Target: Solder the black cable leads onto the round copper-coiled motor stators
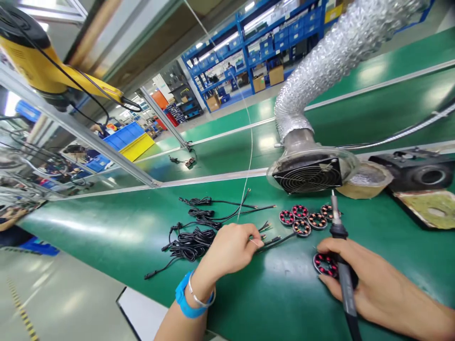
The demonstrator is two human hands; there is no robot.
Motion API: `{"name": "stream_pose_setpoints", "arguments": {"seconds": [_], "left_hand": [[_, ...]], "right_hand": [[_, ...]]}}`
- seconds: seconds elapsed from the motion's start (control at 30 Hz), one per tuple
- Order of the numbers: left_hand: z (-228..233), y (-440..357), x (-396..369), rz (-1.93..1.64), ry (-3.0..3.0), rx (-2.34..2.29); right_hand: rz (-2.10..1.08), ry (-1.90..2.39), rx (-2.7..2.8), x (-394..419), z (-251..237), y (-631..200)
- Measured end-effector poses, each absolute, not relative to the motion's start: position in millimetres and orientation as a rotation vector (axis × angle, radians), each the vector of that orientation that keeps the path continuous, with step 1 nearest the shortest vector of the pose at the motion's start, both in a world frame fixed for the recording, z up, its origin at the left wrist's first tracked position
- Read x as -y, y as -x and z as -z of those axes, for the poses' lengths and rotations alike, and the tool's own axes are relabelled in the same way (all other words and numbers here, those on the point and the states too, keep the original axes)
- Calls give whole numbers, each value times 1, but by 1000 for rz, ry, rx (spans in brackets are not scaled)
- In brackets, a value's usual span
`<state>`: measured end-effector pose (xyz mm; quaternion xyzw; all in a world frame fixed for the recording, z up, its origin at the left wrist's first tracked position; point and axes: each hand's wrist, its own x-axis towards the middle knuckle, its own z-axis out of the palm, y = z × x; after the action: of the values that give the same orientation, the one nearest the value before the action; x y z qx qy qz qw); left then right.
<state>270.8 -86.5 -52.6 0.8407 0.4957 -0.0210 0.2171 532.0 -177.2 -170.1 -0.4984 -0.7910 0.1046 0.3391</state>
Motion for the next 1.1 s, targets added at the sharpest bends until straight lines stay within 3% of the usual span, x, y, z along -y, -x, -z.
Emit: {"name": "stream_pose_setpoints", "arguments": {"seconds": [0.27, 0.57, 0.73, 0.9, 1.1], "left_hand": [[44, -198, 81, 580, -2581, -1737], [11, -176, 113, 199, -2942, -1732], [26, -178, 122, 146, -3043, -1680], [38, -165, 95, -336, -2900, -1987], [10, -147, 96, -1140, -2895, -2167]], "right_hand": [[-242, 1313, 2067, 173, 173, -535], [-328, 1340, 2058, 174, 169, -535], [-333, 1331, 2066, 175, 169, -536], [-346, 1336, 2054, 174, 171, -538], [-343, 1365, 1972, 174, 179, -536]]}}
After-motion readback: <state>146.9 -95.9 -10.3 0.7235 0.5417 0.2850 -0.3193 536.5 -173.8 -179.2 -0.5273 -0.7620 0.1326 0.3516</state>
